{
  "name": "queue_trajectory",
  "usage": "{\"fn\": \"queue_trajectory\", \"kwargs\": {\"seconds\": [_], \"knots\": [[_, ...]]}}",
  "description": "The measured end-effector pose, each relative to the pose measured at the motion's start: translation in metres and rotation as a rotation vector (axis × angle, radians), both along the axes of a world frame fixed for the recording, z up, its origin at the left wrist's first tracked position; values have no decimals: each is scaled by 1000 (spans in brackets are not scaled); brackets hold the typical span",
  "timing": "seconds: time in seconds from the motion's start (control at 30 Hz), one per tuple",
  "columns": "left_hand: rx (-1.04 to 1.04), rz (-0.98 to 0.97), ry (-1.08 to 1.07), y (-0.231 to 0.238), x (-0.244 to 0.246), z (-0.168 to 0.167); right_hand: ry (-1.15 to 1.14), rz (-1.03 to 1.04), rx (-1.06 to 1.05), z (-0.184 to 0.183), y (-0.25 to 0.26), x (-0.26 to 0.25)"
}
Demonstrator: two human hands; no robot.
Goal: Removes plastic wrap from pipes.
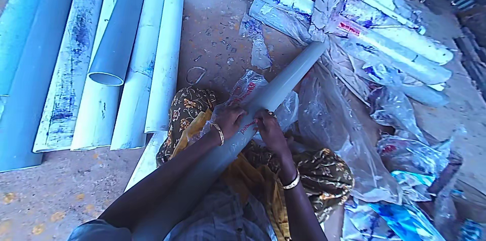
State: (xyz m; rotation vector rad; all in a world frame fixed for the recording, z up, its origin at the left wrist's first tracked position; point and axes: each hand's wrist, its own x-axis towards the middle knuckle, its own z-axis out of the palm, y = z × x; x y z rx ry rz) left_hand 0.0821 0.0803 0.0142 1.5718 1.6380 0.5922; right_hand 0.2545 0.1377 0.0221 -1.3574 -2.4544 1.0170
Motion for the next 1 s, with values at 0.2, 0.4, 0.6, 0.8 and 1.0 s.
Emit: {"fn": "queue_trajectory", "kwargs": {"seconds": [0.2,0.4,0.6,0.8,1.0], "knots": [[1,13,-22,0,2,0,363,25,-76,-13,2,31],[-27,36,-66,0,-1,2,333,-56,214,-15,-14,15],[-9,79,-159,-3,0,1,117,-9,478,-26,-26,1],[32,-63,-218,-24,19,-5,253,46,193,-25,-13,18],[-3,-86,-133,-22,17,-14,412,215,160,-39,-3,40]]}}
